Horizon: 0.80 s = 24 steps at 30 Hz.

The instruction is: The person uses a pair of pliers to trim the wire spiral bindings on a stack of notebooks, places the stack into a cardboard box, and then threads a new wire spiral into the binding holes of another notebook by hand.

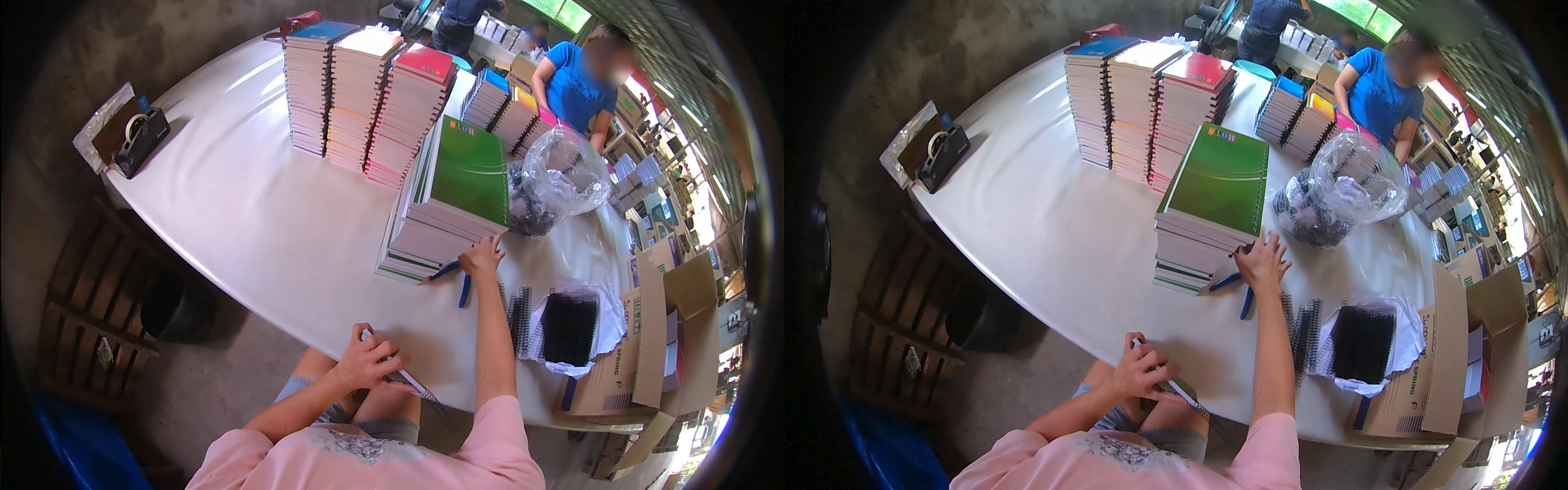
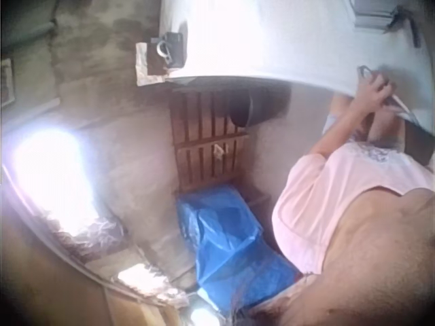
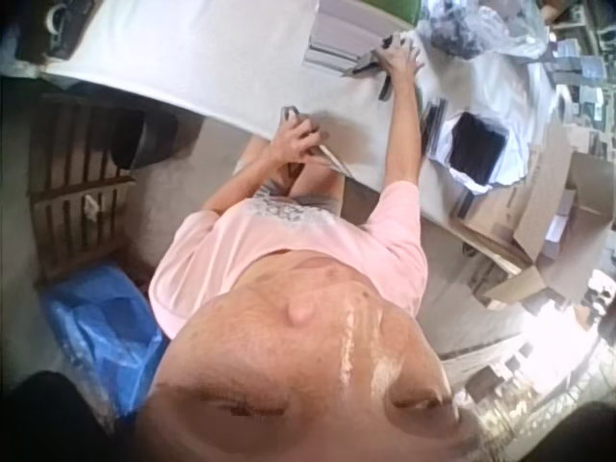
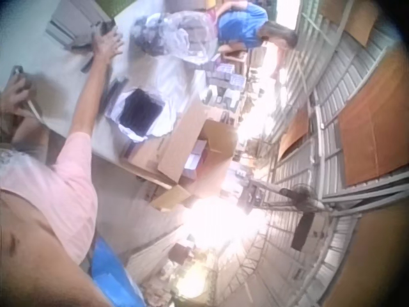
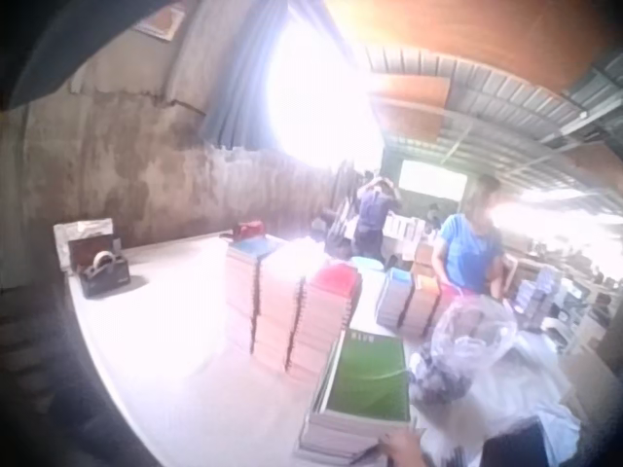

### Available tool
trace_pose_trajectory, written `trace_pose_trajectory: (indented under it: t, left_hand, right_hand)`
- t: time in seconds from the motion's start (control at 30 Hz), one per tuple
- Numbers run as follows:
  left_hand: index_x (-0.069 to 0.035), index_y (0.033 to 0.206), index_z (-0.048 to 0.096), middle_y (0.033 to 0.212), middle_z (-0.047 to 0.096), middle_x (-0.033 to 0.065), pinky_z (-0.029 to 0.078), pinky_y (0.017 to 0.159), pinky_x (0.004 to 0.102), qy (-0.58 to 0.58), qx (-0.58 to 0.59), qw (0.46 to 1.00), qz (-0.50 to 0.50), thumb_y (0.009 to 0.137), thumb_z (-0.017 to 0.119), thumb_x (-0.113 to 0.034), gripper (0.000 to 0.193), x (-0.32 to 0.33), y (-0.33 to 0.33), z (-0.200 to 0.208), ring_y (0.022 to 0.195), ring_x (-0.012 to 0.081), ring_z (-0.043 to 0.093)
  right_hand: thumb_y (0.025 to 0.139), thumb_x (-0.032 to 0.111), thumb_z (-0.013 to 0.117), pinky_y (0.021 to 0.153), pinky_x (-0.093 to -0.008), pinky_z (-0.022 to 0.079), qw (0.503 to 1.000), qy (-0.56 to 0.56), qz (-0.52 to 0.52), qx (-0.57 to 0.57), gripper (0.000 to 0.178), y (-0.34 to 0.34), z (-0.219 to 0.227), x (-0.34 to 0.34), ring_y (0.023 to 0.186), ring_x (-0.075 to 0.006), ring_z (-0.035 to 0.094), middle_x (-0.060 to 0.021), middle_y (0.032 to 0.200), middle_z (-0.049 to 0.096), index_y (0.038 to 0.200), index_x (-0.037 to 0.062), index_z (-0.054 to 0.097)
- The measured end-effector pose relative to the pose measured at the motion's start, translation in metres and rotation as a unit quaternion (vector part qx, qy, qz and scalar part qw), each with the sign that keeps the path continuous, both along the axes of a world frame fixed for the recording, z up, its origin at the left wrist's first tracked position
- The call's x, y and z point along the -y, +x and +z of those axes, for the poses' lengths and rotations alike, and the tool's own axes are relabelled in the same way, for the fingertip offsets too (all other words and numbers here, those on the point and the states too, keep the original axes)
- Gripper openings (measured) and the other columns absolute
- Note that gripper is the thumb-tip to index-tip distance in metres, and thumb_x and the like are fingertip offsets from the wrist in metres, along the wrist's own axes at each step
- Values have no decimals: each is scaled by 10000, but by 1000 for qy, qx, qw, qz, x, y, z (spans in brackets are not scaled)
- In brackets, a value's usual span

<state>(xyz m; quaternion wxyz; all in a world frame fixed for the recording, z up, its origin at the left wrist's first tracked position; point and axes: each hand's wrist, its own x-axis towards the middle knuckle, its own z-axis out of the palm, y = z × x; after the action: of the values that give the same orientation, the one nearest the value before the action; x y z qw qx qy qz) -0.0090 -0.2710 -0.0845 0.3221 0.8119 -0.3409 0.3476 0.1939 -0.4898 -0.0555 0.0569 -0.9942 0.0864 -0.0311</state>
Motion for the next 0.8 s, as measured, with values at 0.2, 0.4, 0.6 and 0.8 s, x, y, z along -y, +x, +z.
trace_pose_trajectory:
  t: [0.2, 0.4, 0.6, 0.8]
  left_hand:
    - [-199, 811, 562, 812, 434, -22, 331, 752, 435, -15, 3, 1000, -15, 595, 741, -604, 492, 4, 2, 6, 806, 144, 471]
    - [-168, 742, 526, 923, 513, 27, 310, 745, 449, -1, -30, 999, -40, 548, 735, -636, 548, 9, 9, 9, 844, 229, 466]
    - [-141, 743, 514, 1042, 519, 79, 320, 788, 478, 7, -60, 997, -46, 574, 740, -554, 500, -3, 6, 3, 941, 297, 454]
    - [-128, 691, 508, 1058, 517, 82, 332, 835, 472, -40, -35, 996, -74, 570, 754, -541, 496, 6, 9, 4, 977, 305, 460]
  right_hand:
    - [754, 220, 554, 878, -483, 450, 998, 38, -9, 39, 487, 17, -4, 25, 1100, -336, 518, -111, 1171, 560, 1233, 133, 537]
    - [775, 93, 532, 786, -426, 522, 619, 739, 14, 265, 448, -30, 29, 68, 1000, -230, 595, -91, 1100, 610, 1220, 141, 518]
    - [706, 61, 685, 816, -476, 525, 542, 801, 246, 63, 334, -195, 20, 16, 959, -343, 608, -185, 1010, 630, 1023, -14, 610]
    - [752, 198, 723, 836, -448, 498, 759, 628, 173, -9, 261, -241, 12, -4, 921, -359, 637, -201, 951, 667, 843, -41, 673]
